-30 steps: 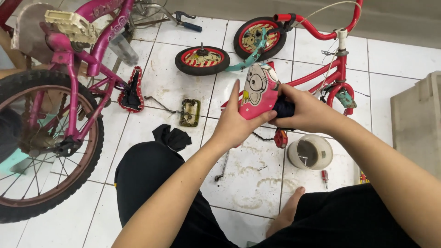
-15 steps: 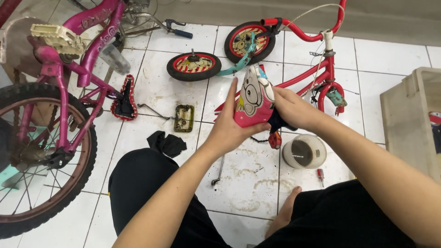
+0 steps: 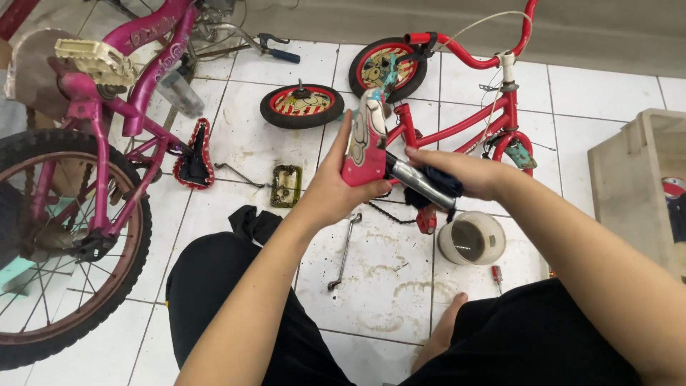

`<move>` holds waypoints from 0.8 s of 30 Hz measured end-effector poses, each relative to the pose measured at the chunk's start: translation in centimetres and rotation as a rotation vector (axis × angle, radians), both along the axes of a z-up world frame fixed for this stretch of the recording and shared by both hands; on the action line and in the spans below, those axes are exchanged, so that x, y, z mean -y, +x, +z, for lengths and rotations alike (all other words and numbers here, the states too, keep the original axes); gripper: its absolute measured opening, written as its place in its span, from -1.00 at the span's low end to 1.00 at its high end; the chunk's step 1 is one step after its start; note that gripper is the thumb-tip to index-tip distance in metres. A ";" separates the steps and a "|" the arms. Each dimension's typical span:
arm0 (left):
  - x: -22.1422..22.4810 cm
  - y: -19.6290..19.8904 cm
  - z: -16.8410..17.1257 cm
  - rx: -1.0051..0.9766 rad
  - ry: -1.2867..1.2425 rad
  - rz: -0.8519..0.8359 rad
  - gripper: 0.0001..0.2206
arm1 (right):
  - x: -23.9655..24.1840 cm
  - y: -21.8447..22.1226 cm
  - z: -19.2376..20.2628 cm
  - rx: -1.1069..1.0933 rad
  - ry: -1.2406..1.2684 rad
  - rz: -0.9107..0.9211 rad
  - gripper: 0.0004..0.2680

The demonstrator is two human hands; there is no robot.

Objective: Cleaning a pink bicycle seat with a cloth and using a wrench to adjust the bike frame.

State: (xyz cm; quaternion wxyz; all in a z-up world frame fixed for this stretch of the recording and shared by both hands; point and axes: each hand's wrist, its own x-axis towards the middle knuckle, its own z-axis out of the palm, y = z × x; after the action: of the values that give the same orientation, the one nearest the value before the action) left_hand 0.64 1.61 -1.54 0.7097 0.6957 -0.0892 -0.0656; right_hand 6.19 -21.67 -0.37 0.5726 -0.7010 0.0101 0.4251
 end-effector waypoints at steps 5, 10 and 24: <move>1.4 -1.7 0.5 0.035 0.056 -0.027 0.32 | -1.0 -1.0 -0.8 -0.033 0.067 0.013 -0.54; -0.2 -0.5 1.2 -0.012 0.003 0.049 0.26 | -0.2 -0.3 1.0 0.217 0.093 0.125 -0.57; 0.7 -1.0 -0.9 -0.414 -0.468 0.324 -0.41 | -2.2 -1.6 0.5 1.831 -0.246 -0.143 -0.65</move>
State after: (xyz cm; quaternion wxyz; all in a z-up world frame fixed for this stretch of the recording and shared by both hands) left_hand -0.39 0.92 -2.41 0.8542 0.4912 0.1554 -0.0694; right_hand 4.54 -19.50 0.16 0.3039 -0.8170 -0.3579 -0.3349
